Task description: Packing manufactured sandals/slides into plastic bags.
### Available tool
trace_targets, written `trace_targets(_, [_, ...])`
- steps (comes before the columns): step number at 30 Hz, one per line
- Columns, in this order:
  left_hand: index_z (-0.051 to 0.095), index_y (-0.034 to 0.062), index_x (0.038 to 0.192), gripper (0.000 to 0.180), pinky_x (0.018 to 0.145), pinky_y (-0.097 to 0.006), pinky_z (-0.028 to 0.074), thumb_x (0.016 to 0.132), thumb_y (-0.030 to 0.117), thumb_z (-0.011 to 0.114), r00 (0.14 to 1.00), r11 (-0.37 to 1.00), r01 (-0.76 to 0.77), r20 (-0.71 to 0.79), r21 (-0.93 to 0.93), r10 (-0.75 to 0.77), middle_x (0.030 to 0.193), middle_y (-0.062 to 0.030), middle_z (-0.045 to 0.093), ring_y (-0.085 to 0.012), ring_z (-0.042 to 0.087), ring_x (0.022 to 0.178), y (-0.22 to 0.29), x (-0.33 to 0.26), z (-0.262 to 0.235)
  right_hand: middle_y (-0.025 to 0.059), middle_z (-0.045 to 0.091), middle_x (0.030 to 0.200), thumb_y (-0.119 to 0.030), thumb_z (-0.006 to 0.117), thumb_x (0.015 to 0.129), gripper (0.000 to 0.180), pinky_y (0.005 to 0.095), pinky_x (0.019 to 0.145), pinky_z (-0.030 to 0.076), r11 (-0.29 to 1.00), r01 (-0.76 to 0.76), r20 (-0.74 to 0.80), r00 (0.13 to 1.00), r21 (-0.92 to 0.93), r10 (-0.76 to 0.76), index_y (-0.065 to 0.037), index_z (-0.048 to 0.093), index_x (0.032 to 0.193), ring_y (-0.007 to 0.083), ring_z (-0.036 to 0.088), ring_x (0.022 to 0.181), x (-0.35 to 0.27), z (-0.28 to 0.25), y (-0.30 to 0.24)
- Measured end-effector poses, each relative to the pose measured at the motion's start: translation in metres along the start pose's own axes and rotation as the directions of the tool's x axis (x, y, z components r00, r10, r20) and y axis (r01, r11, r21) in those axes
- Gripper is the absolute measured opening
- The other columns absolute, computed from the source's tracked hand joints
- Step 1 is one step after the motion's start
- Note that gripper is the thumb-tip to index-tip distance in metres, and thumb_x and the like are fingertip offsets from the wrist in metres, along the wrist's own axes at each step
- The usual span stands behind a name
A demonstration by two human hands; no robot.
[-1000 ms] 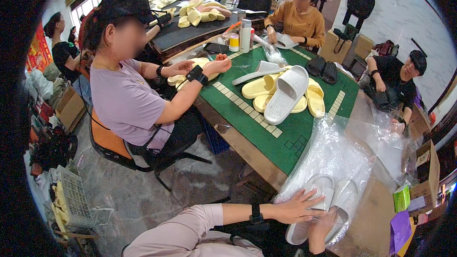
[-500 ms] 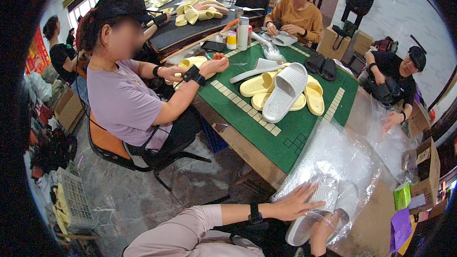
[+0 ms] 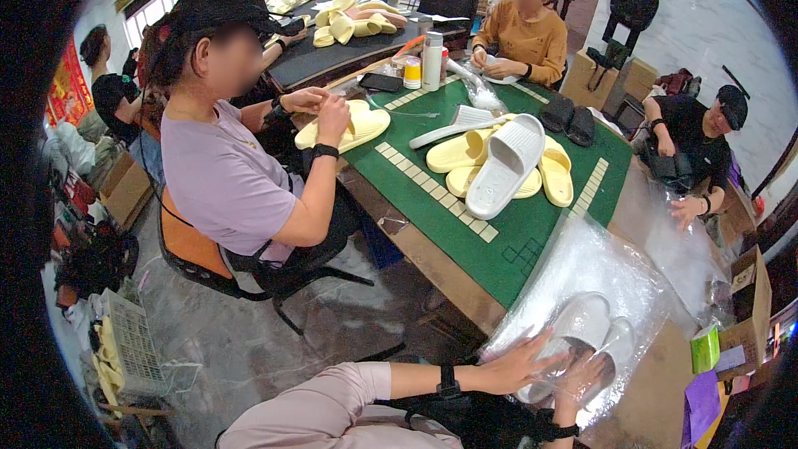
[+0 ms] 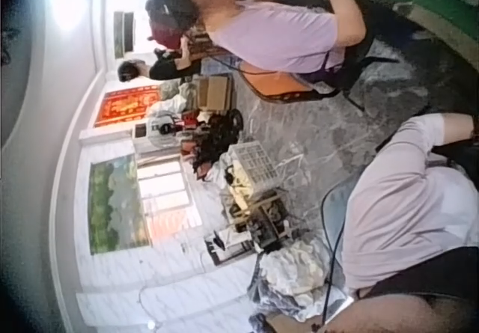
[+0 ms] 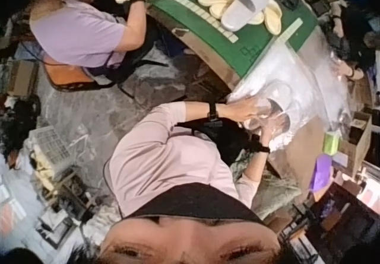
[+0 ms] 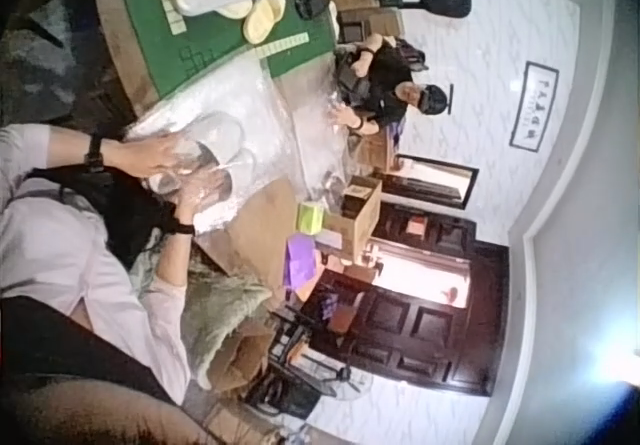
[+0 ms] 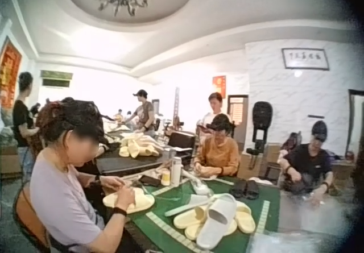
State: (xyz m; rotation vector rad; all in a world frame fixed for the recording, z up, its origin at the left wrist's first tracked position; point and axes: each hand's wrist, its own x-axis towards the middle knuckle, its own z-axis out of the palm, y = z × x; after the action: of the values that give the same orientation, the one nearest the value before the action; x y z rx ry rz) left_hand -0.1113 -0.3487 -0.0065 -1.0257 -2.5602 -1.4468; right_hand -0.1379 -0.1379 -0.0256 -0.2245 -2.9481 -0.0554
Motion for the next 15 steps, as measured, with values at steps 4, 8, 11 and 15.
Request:
trace_targets(4, [0.005,0.0098,0.151,0.074,0.114,-0.046,0.022,0.091,0.007,0.048,0.991,0.98,0.111,-0.063,-0.165,-0.122,0.152,-0.0293,0.008,-0.0464,0.02,0.138,0.001,0.004,0.002,0.0334,0.022,0.147,-0.044,0.057,0.088,0.06,0.0607,0.109,0.016,0.991,0.052,0.146,0.987,0.123,-0.07,-0.018,0.044,0.141,0.0491,0.018,0.138,-0.008,-0.023,0.004])
trace_targets(8, [0.013,-0.0011,0.148,0.067,0.114,-0.043,0.023,0.092,0.01,0.048,0.992,0.997,0.07,-0.102,-0.045,-0.074,0.148,-0.0288,0.022,-0.0408,0.025,0.138,-0.01,0.003,0.015,0.0312,0.014,0.15,-0.048,0.061,0.085,0.065,0.0599,0.11,0.011,0.942,0.328,0.079,0.94,0.067,-0.333,-0.019,0.045,0.14,0.0472,0.01,0.14,-0.049,-0.05,0.017])
trace_targets(11, [0.018,-0.0053,0.145,0.066,0.114,-0.042,0.024,0.091,0.011,0.052,0.987,0.997,0.078,-0.138,-0.02,-0.08,0.146,-0.029,0.025,-0.0408,0.028,0.136,-0.013,-0.005,0.013,0.0319,0.023,0.147,-0.054,0.07,0.074,0.082,0.0677,0.106,0.01,0.938,0.297,0.307,0.889,0.178,-0.34,-0.021,0.041,0.142,0.052,0.012,0.138,-0.08,-0.087,0.01])
trace_targets(15, [0.019,-0.0082,0.144,0.067,0.113,-0.043,0.025,0.091,0.016,0.054,0.987,0.995,0.092,-0.132,-0.03,-0.096,0.145,-0.0296,0.027,-0.0411,0.029,0.135,-0.007,-0.008,0.013,0.0284,0.041,0.138,-0.04,0.075,0.073,0.081,0.0554,0.101,0.033,0.89,0.288,0.247,0.889,0.354,-0.386,-0.01,0.042,0.14,0.0508,0.034,0.128,-0.117,-0.109,0.014])
